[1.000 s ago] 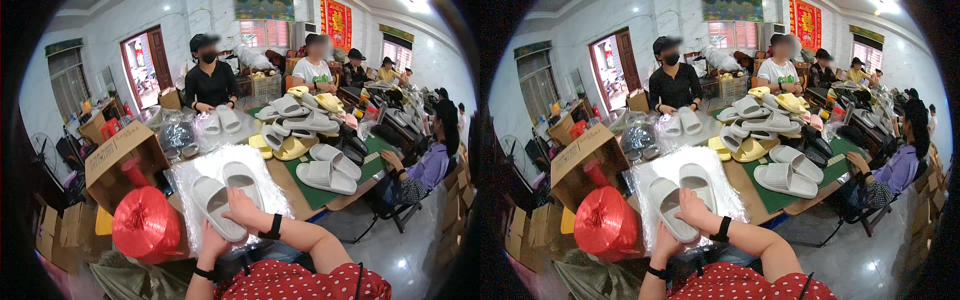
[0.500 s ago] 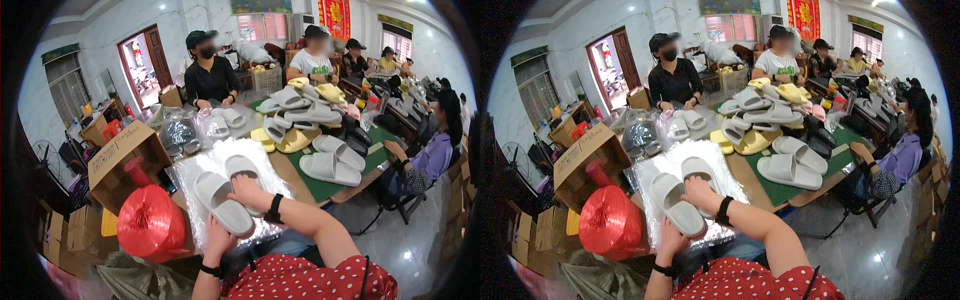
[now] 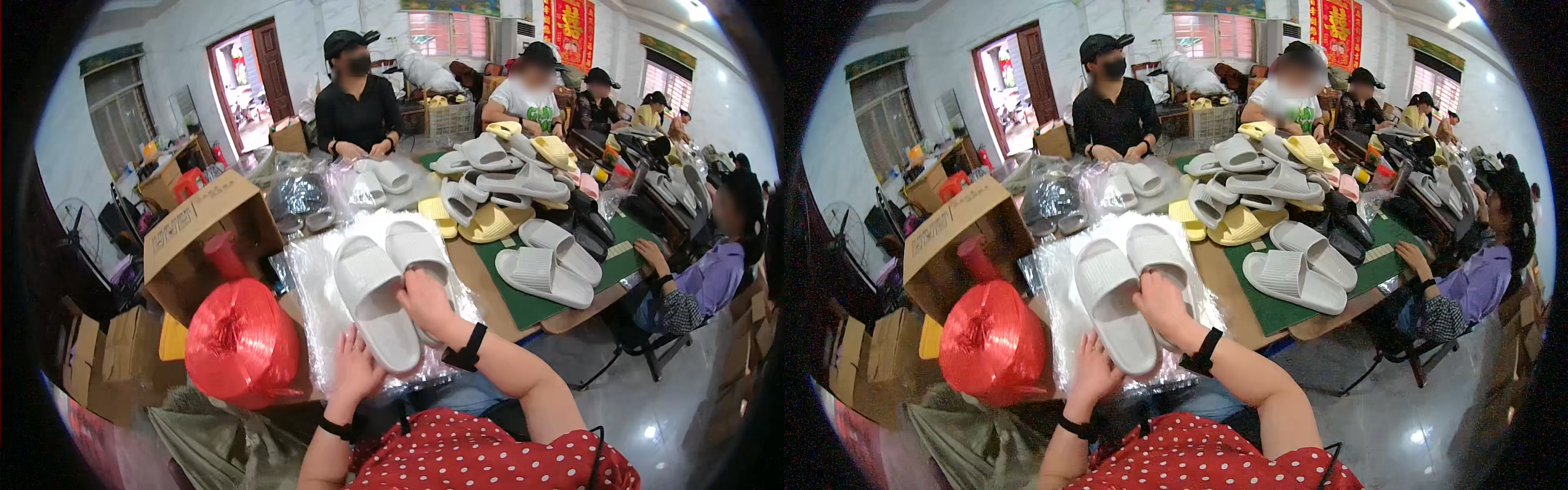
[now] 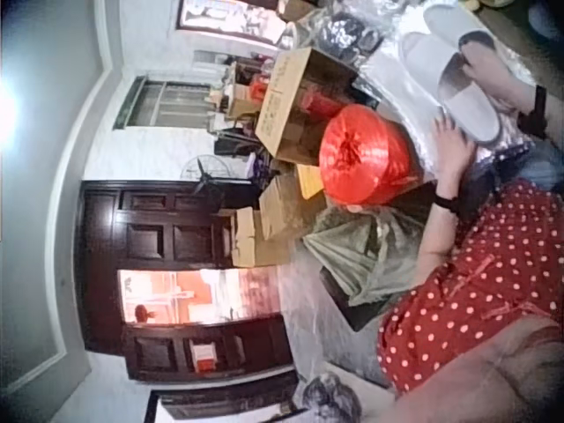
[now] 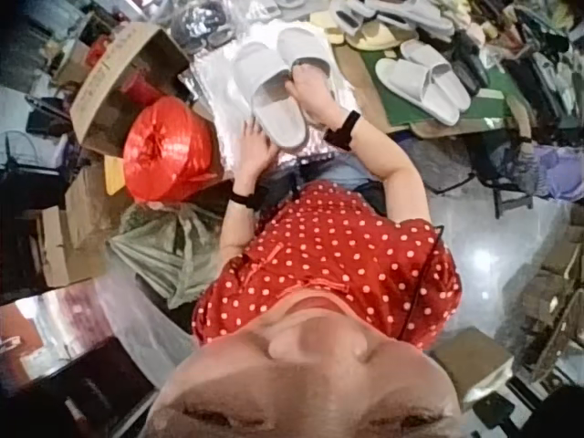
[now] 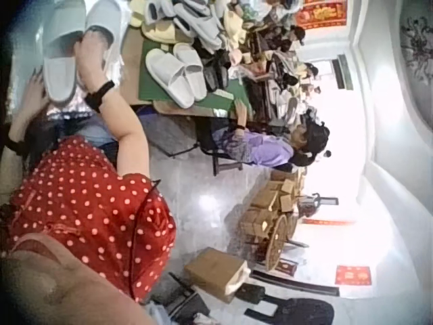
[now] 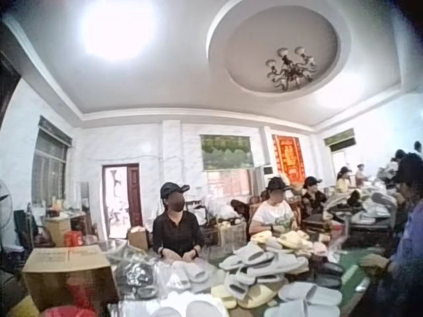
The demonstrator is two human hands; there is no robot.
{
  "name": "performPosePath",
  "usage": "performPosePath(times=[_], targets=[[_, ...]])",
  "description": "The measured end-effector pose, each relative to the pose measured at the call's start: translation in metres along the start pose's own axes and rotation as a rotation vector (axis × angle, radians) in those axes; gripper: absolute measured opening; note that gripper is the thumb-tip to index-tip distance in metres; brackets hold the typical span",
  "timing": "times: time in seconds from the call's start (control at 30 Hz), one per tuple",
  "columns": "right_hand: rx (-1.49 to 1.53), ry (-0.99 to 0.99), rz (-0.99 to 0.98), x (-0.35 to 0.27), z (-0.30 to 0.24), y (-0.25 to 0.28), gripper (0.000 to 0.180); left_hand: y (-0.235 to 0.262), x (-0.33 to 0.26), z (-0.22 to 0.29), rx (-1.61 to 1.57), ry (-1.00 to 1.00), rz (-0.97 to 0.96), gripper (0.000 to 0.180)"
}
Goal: The recorder packages pairs of slippers into plastic bags in a workshop setting with other workers.
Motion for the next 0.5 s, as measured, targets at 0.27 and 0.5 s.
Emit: performPosePath(times=[0.27,0.5], targets=[[-0.014,0.093,-0.009,-0.018,0.017,-0.041,0.047,-0.002,0.001,0.003,0.135,-0.016,-0.024,0.055],[-0.059,0.029,-0.074,-0.017,0.010,-0.035,0.048,-0.008,-0.004,-0.001,0.158,-0.044,-0.003,0.063]])
Point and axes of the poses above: each hand's wrist, its own x-axis towards the middle knuckle, its own y-axis out of the back of the hand, z = x × y, the point moved 2 cm from there along x, towards the middle knuckle, and after that the axes turned 9 degrees about -x, right-handed, at the moved point
